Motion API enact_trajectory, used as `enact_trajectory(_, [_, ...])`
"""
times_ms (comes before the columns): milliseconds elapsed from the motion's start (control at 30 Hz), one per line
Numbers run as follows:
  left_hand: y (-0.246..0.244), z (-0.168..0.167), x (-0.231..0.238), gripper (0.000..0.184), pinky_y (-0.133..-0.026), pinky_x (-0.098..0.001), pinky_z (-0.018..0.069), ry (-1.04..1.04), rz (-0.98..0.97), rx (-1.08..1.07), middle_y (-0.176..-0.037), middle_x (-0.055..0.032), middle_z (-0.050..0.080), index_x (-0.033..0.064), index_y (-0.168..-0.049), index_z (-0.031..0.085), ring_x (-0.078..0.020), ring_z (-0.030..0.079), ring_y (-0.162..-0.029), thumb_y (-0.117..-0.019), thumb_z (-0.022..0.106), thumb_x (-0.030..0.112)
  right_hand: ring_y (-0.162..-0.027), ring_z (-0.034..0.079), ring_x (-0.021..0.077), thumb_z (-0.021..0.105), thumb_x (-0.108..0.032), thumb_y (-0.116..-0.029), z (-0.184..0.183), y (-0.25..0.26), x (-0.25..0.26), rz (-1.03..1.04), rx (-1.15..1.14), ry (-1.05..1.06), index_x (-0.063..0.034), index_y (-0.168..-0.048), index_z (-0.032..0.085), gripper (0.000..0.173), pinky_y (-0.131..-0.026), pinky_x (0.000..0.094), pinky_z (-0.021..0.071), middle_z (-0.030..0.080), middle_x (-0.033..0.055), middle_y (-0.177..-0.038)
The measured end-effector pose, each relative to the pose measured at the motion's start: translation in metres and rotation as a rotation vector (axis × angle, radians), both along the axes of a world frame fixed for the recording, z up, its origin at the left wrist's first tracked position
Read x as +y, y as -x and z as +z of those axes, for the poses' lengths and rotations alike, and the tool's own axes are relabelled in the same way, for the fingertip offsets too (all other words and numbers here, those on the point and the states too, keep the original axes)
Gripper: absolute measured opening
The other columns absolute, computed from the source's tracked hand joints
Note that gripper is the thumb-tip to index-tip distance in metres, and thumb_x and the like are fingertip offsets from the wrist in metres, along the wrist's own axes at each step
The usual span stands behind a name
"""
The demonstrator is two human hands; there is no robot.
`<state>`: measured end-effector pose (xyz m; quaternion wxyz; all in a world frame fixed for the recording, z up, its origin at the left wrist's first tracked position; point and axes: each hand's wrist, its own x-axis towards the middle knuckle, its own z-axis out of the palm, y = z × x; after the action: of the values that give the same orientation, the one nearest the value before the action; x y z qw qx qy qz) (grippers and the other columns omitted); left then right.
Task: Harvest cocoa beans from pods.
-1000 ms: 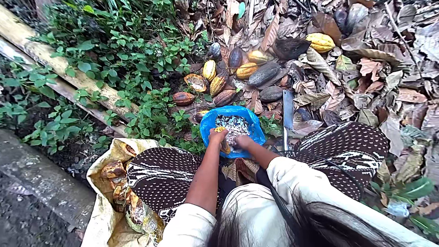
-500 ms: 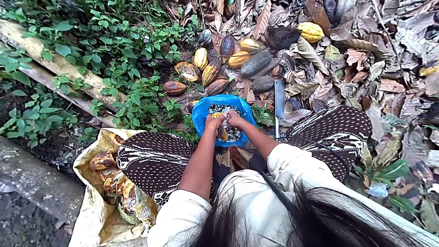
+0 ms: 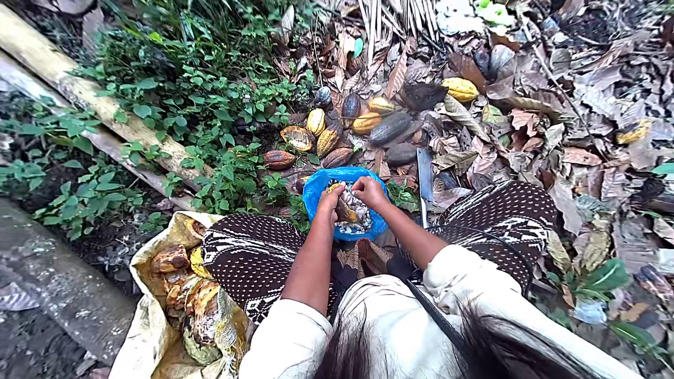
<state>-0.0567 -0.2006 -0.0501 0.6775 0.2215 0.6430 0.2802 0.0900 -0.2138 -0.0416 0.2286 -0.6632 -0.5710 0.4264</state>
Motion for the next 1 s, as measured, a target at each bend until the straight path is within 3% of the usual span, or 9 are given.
enact_trajectory(100, [-0.002,0.015,0.002,0.051,-0.088,-0.0531,0.0542,0.040,0.064,-0.188,-0.114,-0.0146,0.067,0.0099,-0.131,0.058,-0.0276,0.066,-0.100,-0.1010,0.054,0.051,-0.113,0.065,0.0339,0.067,-0.001,-0.0936,0.013,0.007,-0.001,0.054,0.151,-0.080,0.0043,-0.119,0.069,0.026,-0.102,0.0486,0.0515,0.065,0.0238,-0.124])
enact_trajectory(200, [-0.003,0.023,0.001,0.052,-0.080,-0.0491,0.0557,0.020,0.139,-0.237,-0.106,-0.0111,0.068,0.0124,-0.122,0.062,-0.0249,0.066,-0.092,-0.0975,0.056,0.057,-0.125,0.061,0.0364,0.065,-0.003,-0.0955,0.020,0.019,-0.003,0.155,0.055,-0.124,-0.0016,-0.132,0.067,0.037,-0.109,0.0529,0.0467,0.064,0.0216,-0.133])
enact_trajectory(300, [0.000,0.021,0.005,0.048,-0.081,-0.0462,0.0551,-0.125,0.177,-0.239,-0.111,-0.0109,0.067,0.0135,-0.130,0.059,-0.0232,0.065,-0.095,-0.1013,0.055,0.051,-0.137,0.050,0.0410,0.055,-0.010,-0.1043,0.035,0.027,-0.005,0.221,-0.072,-0.031,-0.0100,-0.149,0.055,0.044,-0.115,0.0588,0.0378,0.056,0.0177,-0.148])
enact_trajectory(367, [0.002,0.022,0.007,0.050,-0.086,-0.0462,0.0540,-0.219,0.151,-0.200,-0.119,-0.0140,0.065,0.0143,-0.142,0.051,-0.0248,0.064,-0.102,-0.1036,0.053,0.047,-0.140,0.047,0.0414,0.054,-0.015,-0.1061,0.041,0.026,-0.001,0.239,-0.061,0.015,-0.0060,-0.152,0.050,0.047,-0.117,0.0575,0.0361,0.051,0.0201,-0.151])
enact_trajectory(467, [0.001,0.029,0.007,0.051,-0.086,-0.0443,0.0534,-0.311,0.108,-0.133,-0.117,-0.0166,0.063,0.0128,-0.148,0.044,-0.0247,0.063,-0.099,-0.1055,0.054,0.038,-0.134,0.051,0.0396,0.064,-0.012,-0.1003,0.037,0.019,0.004,0.210,0.096,0.026,0.0025,-0.148,0.050,0.051,-0.114,0.0529,0.0412,0.049,0.0259,-0.149])
enact_trajectory(600, [0.001,0.037,0.010,0.048,-0.088,-0.0426,0.0543,-0.336,0.091,-0.177,-0.118,-0.0148,0.064,0.0128,-0.147,0.044,-0.0229,0.064,-0.101,-0.1082,0.046,0.041,-0.130,0.053,0.0369,0.067,-0.010,-0.0985,0.040,0.024,0.006,0.063,0.315,0.125,-0.0014,-0.149,0.051,0.053,-0.110,0.0501,0.0451,0.047,0.0268,-0.147])
enact_trajectory(700, [-0.003,0.032,0.008,0.047,-0.094,-0.0466,0.0522,-0.397,0.009,-0.043,-0.123,-0.0203,0.063,0.0060,-0.144,0.050,-0.0268,0.063,-0.108,-0.1048,0.057,0.032,-0.129,0.055,0.0372,0.064,-0.011,-0.0991,0.035,0.036,0.002,-0.056,0.273,0.177,0.0040,-0.136,0.059,0.040,-0.110,0.0507,0.0437,0.054,0.0277,-0.140])
enact_trajectory(867, [-0.012,0.032,0.006,0.041,-0.093,-0.0415,0.0519,-0.395,0.205,-0.098,-0.119,-0.0183,0.064,0.0010,-0.138,0.053,-0.0232,0.062,-0.105,-0.1062,0.054,0.027,-0.128,0.053,0.0381,0.063,-0.016,-0.1009,0.031,0.048,-0.002,-0.199,0.368,0.203,0.0045,-0.125,0.067,0.032,-0.112,0.0524,0.0401,0.056,0.0281,-0.135])
enact_trajectory(1000, [-0.014,0.035,0.008,0.041,-0.086,-0.0382,0.0541,-0.396,0.297,-0.140,-0.113,-0.0170,0.064,0.0026,-0.140,0.050,-0.0214,0.064,-0.096,-0.1051,0.057,0.024,-0.106,0.062,0.0283,0.059,-0.002,-0.0961,0.047,0.055,-0.004,-0.382,0.554,0.281,0.0071,-0.118,0.061,0.024,-0.093,0.0445,0.0515,0.063,0.0234,-0.116])
